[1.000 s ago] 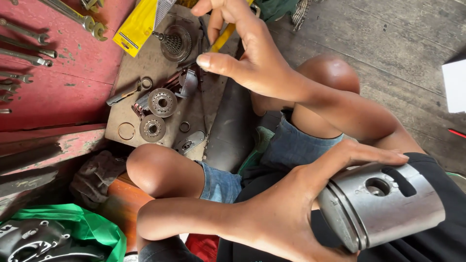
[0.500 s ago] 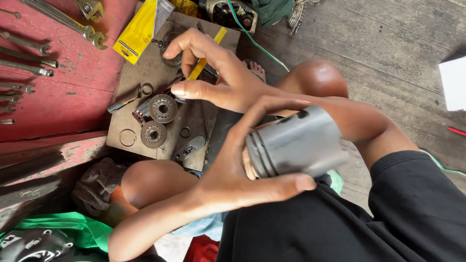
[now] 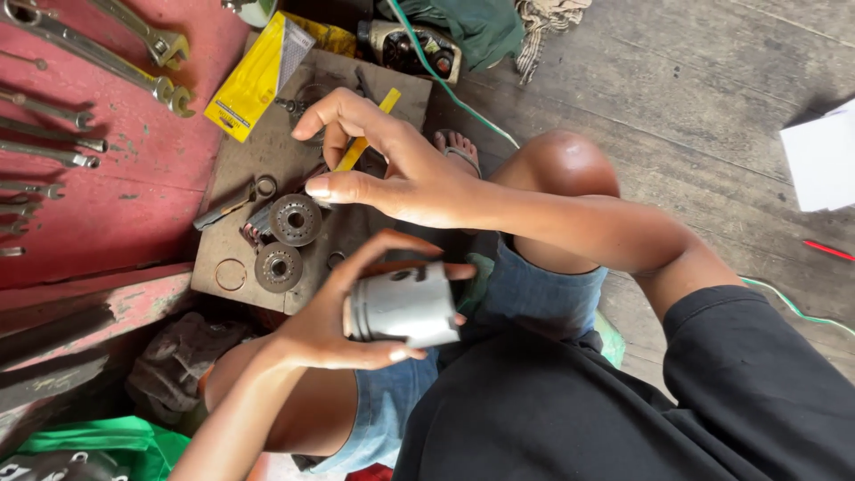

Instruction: Cleaning carbon deposits from a motorcycle piston using a specialized scraping tool.

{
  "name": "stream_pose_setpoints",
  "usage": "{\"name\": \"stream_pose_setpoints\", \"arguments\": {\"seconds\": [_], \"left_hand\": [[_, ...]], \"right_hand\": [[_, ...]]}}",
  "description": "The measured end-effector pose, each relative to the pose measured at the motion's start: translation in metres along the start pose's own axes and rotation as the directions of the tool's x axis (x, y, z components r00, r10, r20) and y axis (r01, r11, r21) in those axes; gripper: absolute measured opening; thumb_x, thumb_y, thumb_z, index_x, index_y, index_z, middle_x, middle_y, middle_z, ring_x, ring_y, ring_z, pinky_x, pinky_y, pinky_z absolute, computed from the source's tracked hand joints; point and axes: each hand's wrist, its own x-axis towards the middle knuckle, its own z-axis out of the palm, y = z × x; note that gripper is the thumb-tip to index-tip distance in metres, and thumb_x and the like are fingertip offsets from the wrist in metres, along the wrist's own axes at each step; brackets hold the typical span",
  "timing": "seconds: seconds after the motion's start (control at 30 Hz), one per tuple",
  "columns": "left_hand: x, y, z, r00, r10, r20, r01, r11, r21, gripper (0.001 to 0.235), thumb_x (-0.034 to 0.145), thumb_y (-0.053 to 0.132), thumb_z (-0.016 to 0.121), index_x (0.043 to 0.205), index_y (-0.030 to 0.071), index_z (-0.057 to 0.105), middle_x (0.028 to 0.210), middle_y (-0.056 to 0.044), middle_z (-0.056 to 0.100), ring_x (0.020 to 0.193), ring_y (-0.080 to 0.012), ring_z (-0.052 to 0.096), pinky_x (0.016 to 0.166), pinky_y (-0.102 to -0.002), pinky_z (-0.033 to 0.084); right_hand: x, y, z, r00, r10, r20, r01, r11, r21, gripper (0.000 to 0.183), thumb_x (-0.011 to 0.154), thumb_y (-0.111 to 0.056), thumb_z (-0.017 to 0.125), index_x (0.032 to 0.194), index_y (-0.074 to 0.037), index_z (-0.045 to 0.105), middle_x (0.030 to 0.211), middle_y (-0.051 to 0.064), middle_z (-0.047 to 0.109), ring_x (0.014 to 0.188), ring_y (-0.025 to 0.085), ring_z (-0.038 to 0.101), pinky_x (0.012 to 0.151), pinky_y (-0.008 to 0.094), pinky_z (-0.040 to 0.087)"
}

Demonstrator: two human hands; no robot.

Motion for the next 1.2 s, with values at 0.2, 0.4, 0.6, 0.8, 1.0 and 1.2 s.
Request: {"name": "stream_pose_setpoints", "arguments": {"seconds": [0.2,0.4,0.6,0.8,1.0,1.2], "left_hand": [[-0.009,-0.009,-0.029,0.982,-0.054,-0.183,0.081,0.986,0.143,0.079,0.073,0.012,0.081,0.141,0.004,0.042,0.143,-0.023,0.062,0.109,-0.0332,0.073,0.075,-0.042,0.068],[-0.01,-0.041,-0.052,0.93,-0.013,-0.368,-0.007,0.999,-0.053,0.072,0.083,0.01,0.072,0.147,0.006,0.038,0.142,-0.029,0.058,0.124,-0.0487,0.066,0.075,-0.039,0.065],[-0.018,-0.057,-0.068,0.816,-0.012,-0.578,0.028,0.999,0.019,0.093,0.073,-0.015,0.07,0.153,0.008,0.03,0.125,-0.021,0.061,0.1,-0.028,0.068,0.088,-0.057,0.064],[-0.027,-0.072,-0.073,0.851,0.149,-0.503,0.019,0.95,0.313,0.085,0.065,0.01,0.087,0.138,0.003,0.044,0.126,-0.011,0.058,0.12,-0.0235,0.059,0.101,-0.037,0.049],[-0.023,-0.065,-0.056,0.818,0.186,-0.545,0.068,0.909,0.411,0.074,0.066,0.014,0.086,0.13,0.001,0.05,0.116,-0.01,0.063,0.108,-0.02,0.064,0.096,-0.032,0.052],[-0.019,-0.046,-0.048,0.8,0.421,-0.428,-0.088,0.787,0.61,0.063,0.068,0.034,0.089,0.113,0.01,0.052,0.119,-0.006,0.061,0.115,-0.0197,0.061,0.105,-0.037,0.049]], "right_hand": [[0.002,-0.002,-0.001,0.998,-0.011,-0.06,0.012,1.0,0.015,0.04,0.101,-0.027,0.064,0.132,-0.008,0.049,0.098,0.004,0.056,0.096,0.014,0.056,0.089,0.03,0.043],[-0.001,-0.003,-0.006,0.989,-0.065,-0.13,0.055,0.995,-0.083,0.045,0.098,-0.03,0.069,0.133,-0.011,0.049,0.104,0.002,0.055,0.101,0.015,0.056,0.1,0.033,0.039],[-0.004,-0.017,-0.015,0.975,-0.212,0.071,0.221,0.963,-0.157,0.051,0.082,-0.025,0.077,0.127,-0.01,0.057,0.094,-0.001,0.056,0.101,0.017,0.047,0.093,0.033,0.04],[-0.009,-0.016,-0.008,0.918,-0.256,0.302,0.319,0.93,-0.182,0.053,0.079,-0.027,0.08,0.123,-0.009,0.058,0.092,0.001,0.054,0.1,0.023,0.049,0.101,0.041,0.036],[-0.005,-0.012,0.001,0.917,-0.201,0.346,0.309,0.905,-0.292,0.055,0.076,-0.033,0.078,0.121,-0.008,0.06,0.085,0.001,0.057,0.101,0.023,0.047,0.096,0.043,0.033],[-0.004,-0.019,0.012,0.899,-0.236,0.37,0.37,0.861,-0.349,0.055,0.072,-0.027,0.082,0.119,-0.008,0.06,0.097,0.003,0.061,0.101,0.025,0.048,0.096,0.04,0.037]]}}
